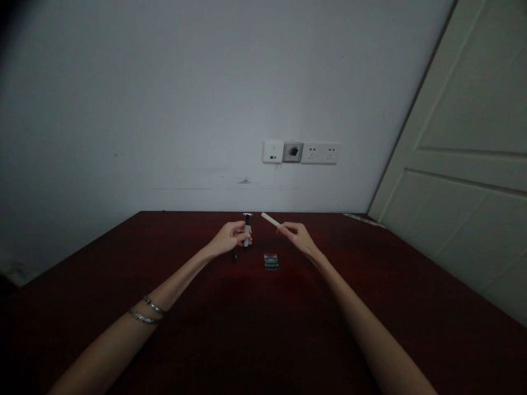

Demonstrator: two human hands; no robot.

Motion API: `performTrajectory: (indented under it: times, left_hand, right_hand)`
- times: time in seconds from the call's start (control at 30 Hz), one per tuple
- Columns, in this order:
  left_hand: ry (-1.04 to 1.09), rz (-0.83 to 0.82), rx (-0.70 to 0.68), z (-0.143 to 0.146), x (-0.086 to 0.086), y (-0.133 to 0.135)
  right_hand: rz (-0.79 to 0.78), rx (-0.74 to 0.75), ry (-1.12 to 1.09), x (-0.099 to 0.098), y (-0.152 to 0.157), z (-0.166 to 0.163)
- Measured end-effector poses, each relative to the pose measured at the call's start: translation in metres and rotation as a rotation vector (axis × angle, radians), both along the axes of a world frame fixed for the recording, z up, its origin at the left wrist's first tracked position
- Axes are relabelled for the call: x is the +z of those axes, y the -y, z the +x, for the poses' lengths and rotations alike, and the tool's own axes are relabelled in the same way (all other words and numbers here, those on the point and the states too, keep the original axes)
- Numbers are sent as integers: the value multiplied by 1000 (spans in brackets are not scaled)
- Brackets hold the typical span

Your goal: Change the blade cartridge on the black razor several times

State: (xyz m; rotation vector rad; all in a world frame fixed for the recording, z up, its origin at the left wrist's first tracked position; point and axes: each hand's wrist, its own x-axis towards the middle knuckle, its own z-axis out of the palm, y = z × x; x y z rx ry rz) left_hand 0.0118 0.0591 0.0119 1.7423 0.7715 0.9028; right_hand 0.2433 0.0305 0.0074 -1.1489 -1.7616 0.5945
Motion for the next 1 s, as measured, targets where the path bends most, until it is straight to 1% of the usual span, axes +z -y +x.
performTrajectory:
  times: [0.07,0.13,0.2,0.27,0.3,0.37,0.47,0.53,0.63,0.7,0.8,0.87,0.93,1.0]
  left_hand:
    - [29,-25,-39,-2,3,-2]
    - [47,-57,-88,-4,3,-4]
    - [64,-81,-132,-5,1,-4]
    - [78,-86,-159,-5,0,-4]
    - [87,-84,-165,-5,0,-3]
    - [111,-79,-169,-5,1,-1]
    - [154,-77,-132,-5,6,0]
    - [159,-87,-103,-4,7,0]
    - [124,-98,-101,0,3,-1]
    - [95,-67,-115,2,-1,0]
    - [66,-18,-118,3,-4,0]
    - [62,-30,-85,3,-3,1]
    - [61,-41,-49,3,-2,2]
    - [47,3,-31,4,-2,2]
  right_hand:
    - [-88,-4,-139,-3,-2,5]
    - [-185,80,-308,0,-2,1]
    - [-272,195,-450,5,3,-14]
    - [-336,279,-545,7,10,-36]
    - [-353,297,-583,5,15,-46]
    - [-371,303,-646,-5,24,-64]
    - [-430,290,-692,-23,36,-79]
    - [-437,283,-736,-26,40,-81]
    - [-375,280,-799,-20,40,-82]
    - [-370,286,-813,-16,40,-82]
    - [-403,285,-845,-19,42,-84]
    - [-410,280,-855,-21,43,-84]
    - [-383,268,-850,-20,42,-84]
    - [-335,246,-847,-18,41,-85]
